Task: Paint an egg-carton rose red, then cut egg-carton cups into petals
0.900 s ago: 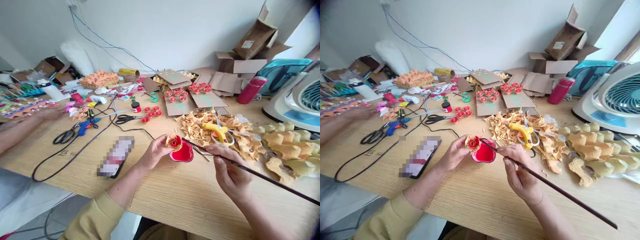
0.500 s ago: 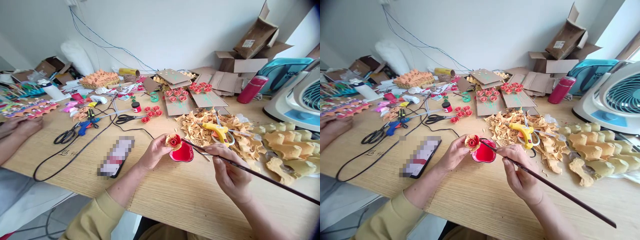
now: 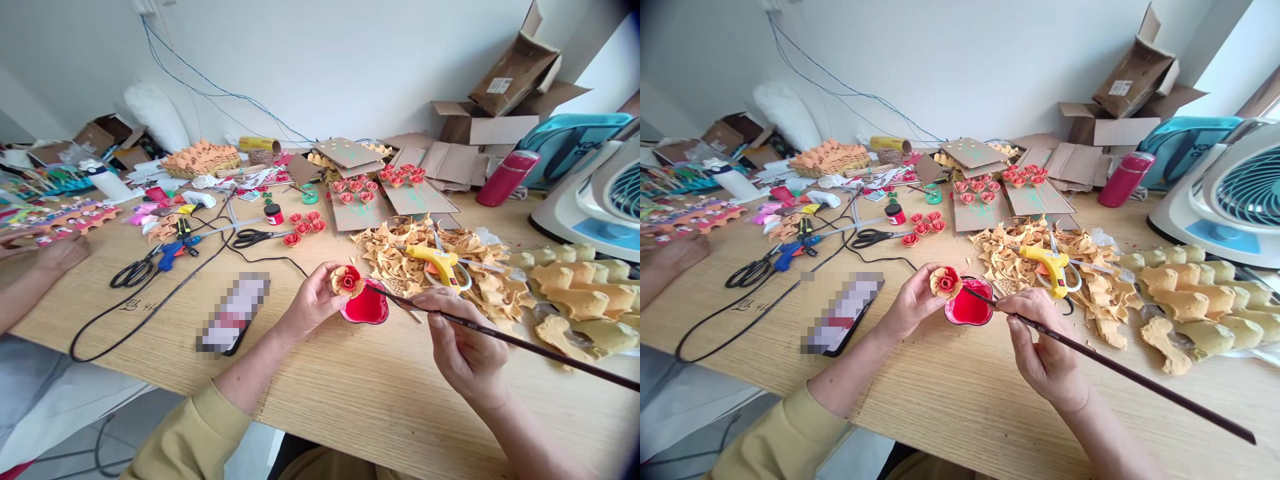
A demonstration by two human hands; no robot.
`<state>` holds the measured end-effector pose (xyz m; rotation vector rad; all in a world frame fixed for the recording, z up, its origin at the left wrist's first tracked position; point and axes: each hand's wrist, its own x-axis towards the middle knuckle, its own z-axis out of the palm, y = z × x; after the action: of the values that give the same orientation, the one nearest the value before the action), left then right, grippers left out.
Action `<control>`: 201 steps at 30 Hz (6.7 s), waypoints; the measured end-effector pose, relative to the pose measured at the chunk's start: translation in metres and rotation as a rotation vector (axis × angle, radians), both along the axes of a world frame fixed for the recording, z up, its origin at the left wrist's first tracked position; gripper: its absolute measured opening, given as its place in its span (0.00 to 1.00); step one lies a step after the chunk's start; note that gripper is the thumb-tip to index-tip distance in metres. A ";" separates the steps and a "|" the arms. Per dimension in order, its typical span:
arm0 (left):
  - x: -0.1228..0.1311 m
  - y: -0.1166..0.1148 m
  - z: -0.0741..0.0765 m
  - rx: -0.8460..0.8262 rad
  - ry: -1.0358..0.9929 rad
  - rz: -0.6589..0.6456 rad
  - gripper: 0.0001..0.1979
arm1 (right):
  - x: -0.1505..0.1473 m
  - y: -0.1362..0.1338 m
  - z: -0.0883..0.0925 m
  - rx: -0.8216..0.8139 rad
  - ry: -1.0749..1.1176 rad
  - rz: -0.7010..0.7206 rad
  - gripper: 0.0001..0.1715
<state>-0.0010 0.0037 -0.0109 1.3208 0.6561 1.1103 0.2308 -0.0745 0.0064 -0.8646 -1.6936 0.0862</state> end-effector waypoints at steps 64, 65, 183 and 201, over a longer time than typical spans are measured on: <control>0.003 -0.006 0.001 0.259 0.260 -0.032 0.23 | 0.000 0.004 0.006 -0.010 -0.197 0.103 0.14; 0.003 -0.006 0.001 0.259 0.259 -0.032 0.22 | 0.000 0.003 0.006 -0.014 -0.195 0.099 0.14; -0.001 -0.002 0.001 0.035 0.109 -0.037 0.23 | 0.000 0.002 0.004 0.008 -0.052 0.062 0.17; 0.000 0.003 0.002 0.145 0.225 0.107 0.22 | 0.007 0.009 -0.002 -0.070 -0.317 -0.042 0.08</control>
<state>-0.0008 0.0072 -0.0093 1.5649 0.8319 1.1212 0.2375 -0.0651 0.0043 -1.0062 -1.9750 -0.0216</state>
